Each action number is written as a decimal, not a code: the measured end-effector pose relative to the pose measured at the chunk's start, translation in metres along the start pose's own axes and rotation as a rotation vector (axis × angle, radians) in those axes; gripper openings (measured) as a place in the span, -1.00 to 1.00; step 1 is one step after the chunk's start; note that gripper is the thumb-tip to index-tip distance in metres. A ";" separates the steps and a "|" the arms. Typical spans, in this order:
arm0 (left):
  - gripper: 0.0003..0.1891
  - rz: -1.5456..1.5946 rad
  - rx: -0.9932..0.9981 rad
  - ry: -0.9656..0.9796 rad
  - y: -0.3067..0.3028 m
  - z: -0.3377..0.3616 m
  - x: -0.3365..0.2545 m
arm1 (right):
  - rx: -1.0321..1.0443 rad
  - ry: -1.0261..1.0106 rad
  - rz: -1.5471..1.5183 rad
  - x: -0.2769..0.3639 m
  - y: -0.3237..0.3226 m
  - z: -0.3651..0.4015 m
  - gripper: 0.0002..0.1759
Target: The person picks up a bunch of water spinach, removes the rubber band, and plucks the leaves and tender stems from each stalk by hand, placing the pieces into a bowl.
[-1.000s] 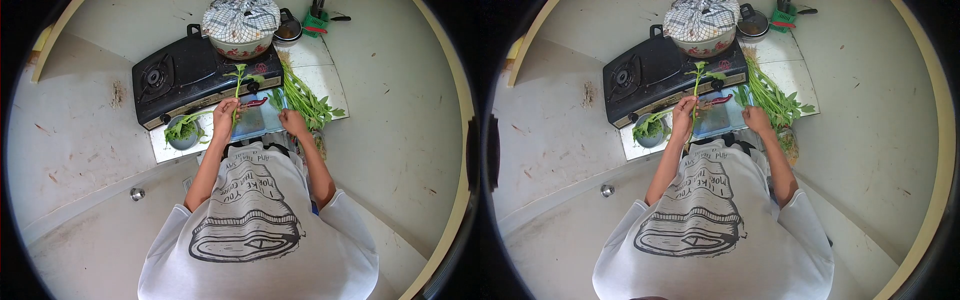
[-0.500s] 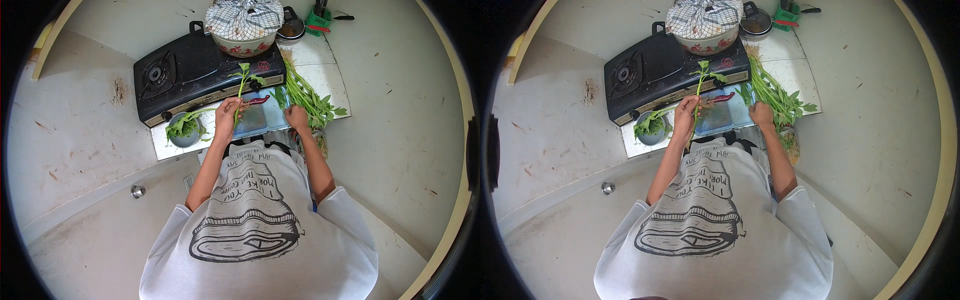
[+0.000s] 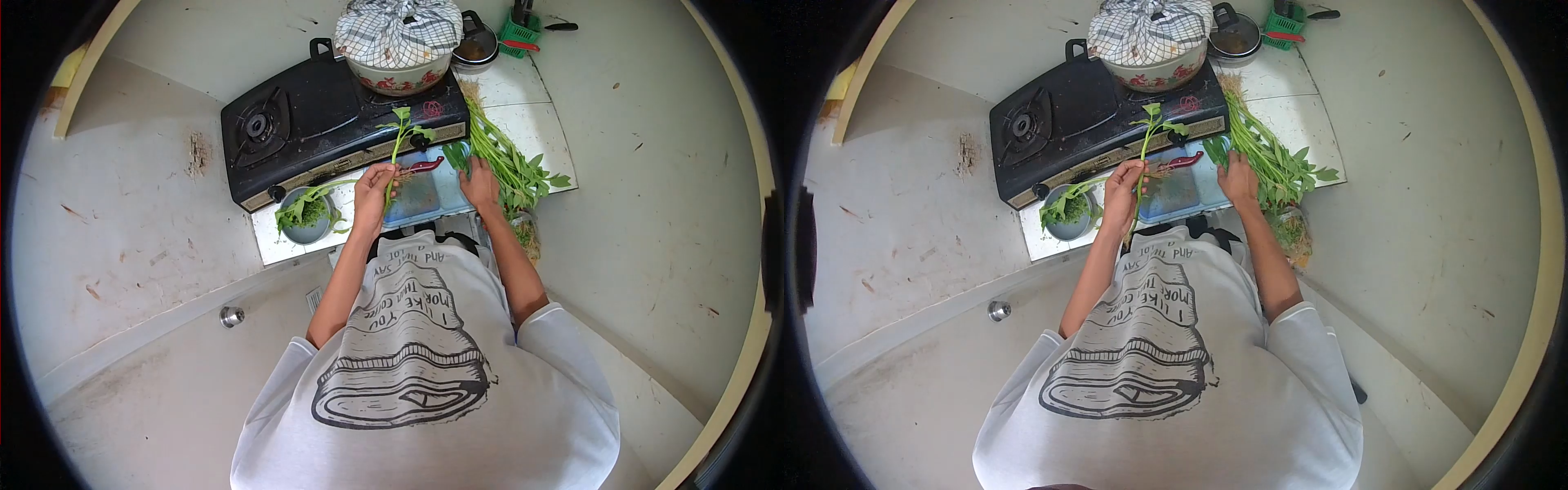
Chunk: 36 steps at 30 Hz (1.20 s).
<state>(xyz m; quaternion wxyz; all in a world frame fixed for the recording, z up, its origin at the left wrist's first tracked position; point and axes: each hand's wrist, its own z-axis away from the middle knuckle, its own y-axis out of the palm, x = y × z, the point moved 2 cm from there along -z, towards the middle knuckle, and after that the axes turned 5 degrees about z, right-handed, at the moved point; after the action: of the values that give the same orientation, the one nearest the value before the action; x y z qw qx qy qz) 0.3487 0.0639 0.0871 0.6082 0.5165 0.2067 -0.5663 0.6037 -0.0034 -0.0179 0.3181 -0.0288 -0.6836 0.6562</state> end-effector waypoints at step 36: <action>-0.84 -0.019 0.002 -0.032 -0.009 0.010 0.003 | 0.017 -0.117 0.146 0.005 0.042 0.013 -0.42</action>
<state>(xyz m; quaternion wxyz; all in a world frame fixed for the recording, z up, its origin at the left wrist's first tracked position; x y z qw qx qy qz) 0.3381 0.0555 0.0846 0.6056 0.5061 0.2013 -0.5802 0.5776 -0.0067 -0.0535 0.2292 -0.0373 -0.6917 0.6838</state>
